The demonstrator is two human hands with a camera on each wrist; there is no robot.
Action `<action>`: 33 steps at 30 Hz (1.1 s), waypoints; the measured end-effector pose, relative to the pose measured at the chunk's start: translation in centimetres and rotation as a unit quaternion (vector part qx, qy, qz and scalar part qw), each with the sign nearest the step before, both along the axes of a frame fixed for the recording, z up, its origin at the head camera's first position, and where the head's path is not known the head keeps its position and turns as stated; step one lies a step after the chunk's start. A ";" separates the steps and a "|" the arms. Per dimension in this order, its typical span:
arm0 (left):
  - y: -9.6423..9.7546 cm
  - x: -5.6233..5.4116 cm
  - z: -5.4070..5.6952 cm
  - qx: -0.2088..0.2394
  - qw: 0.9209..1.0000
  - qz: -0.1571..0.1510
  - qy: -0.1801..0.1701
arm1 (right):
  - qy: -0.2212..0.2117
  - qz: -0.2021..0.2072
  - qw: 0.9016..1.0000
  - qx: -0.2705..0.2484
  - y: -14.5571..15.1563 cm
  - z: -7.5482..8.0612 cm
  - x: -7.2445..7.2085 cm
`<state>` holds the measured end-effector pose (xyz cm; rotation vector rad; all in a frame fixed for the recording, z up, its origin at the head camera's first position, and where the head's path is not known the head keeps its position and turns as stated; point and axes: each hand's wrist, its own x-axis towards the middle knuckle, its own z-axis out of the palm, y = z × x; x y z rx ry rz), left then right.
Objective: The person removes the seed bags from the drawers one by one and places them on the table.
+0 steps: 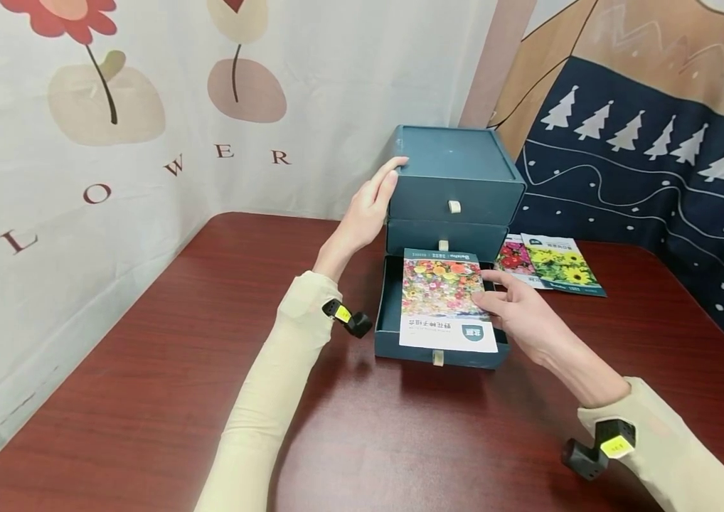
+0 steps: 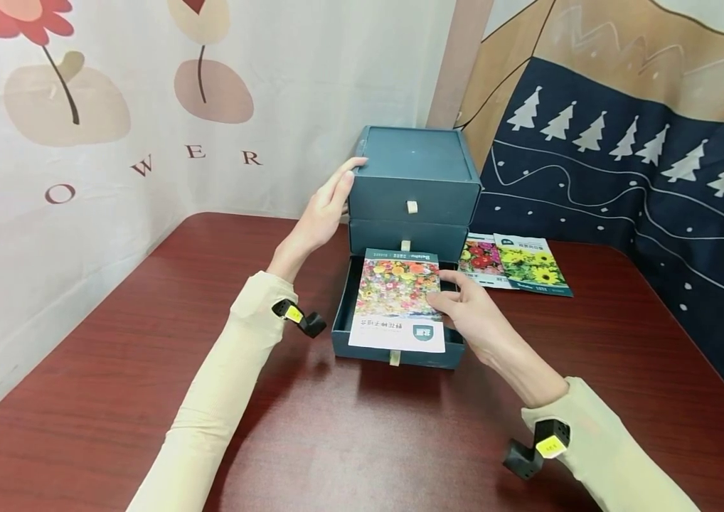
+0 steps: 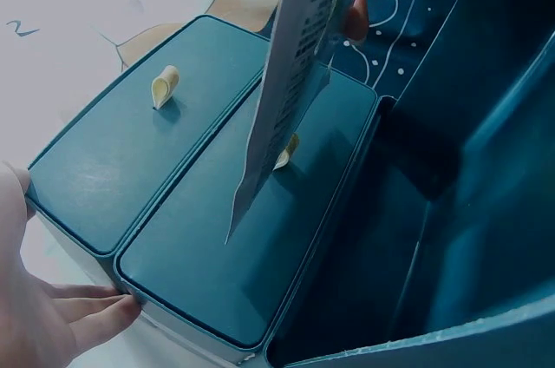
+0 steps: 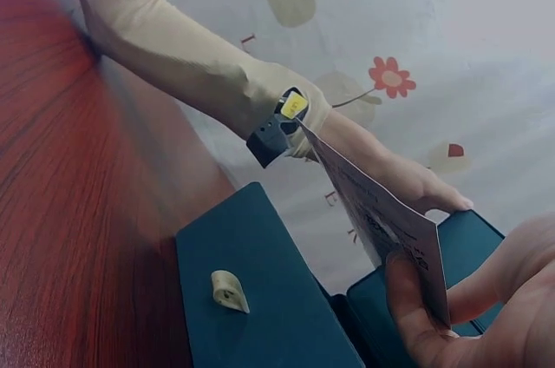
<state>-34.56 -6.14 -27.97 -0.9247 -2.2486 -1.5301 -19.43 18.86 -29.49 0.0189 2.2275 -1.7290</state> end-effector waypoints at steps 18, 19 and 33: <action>-0.1 0.1 0.0 -0.001 1.000 0.002 0.000 | 0.011 -0.001 1.000 0.007 1.2 0.0 0.3; -0.1 0.1 0.1 -0.001 1.000 0.002 0.000 | 0.012 -0.001 1.000 0.006 1.3 -0.1 0.3; 0.1 0.0 0.1 -0.001 1.000 0.003 0.000 | 0.018 -0.008 1.000 -0.007 2.5 -0.2 0.5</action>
